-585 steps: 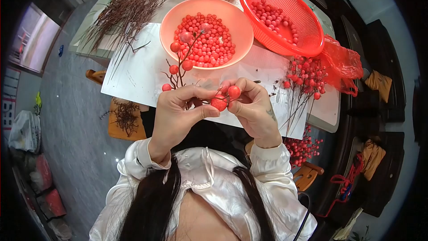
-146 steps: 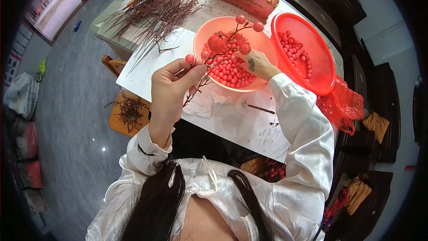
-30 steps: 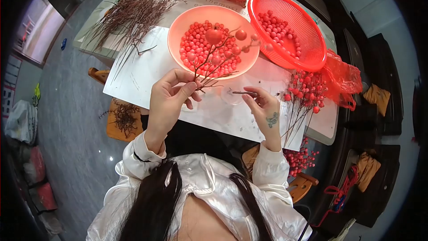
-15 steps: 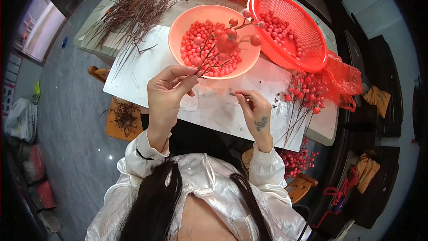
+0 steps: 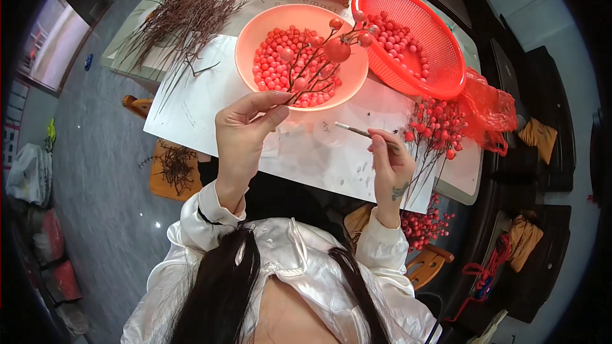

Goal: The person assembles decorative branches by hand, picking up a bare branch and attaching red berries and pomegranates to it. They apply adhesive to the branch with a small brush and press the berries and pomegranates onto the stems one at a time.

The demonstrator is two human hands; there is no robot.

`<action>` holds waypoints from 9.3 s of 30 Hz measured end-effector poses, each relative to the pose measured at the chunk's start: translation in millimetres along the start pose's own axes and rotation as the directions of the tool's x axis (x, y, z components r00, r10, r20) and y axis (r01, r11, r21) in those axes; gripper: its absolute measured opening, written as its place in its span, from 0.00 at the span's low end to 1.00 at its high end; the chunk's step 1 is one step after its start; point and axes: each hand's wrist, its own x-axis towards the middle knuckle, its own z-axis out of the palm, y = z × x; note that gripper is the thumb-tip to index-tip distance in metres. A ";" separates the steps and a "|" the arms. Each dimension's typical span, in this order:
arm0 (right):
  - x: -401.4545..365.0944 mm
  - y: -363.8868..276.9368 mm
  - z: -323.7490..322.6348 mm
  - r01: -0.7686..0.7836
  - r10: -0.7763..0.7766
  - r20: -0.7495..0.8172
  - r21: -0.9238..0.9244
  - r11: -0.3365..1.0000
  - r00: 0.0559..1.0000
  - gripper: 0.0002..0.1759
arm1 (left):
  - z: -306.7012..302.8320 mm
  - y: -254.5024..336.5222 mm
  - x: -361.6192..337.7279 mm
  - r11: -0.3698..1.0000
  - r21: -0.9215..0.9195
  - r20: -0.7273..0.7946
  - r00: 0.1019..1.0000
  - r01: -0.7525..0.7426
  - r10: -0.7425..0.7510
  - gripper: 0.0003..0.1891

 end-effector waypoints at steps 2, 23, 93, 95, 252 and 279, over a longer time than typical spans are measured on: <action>-5.2 -7.2 -5.3 -0.061 0.068 -0.065 0.102 0.993 0.996 0.07 | -0.6 -3.1 0.3 1.000 -0.009 -0.002 1.000 0.027 -0.027 0.10; -18.7 -15.8 -10.4 0.029 0.059 -0.229 0.364 0.931 0.972 0.09 | 15.9 -14.9 4.1 0.947 -0.152 0.104 0.958 0.282 -0.268 0.12; 294.5 71.6 -26.5 0.652 -0.159 0.657 -0.627 0.426 0.737 0.17 | -14.2 24.2 11.7 0.991 -0.088 -0.073 0.991 0.105 -0.111 0.12; 309.7 89.9 -9.6 0.581 0.077 0.674 -0.684 0.441 0.735 0.15 | -18.2 22.7 8.1 0.988 -0.091 -0.093 0.986 0.128 -0.136 0.12; 14.8 49.8 -58.9 -0.153 0.106 -0.151 -0.348 0.925 0.983 0.05 | -7.6 10.2 -15.4 0.947 -0.055 0.198 0.934 0.315 -0.299 0.18; -7.4 -66.0 12.6 0.038 -0.094 0.153 0.334 0.942 0.984 0.08 | 10.6 23.1 -30.2 0.968 0.174 0.266 0.938 0.179 -0.221 0.19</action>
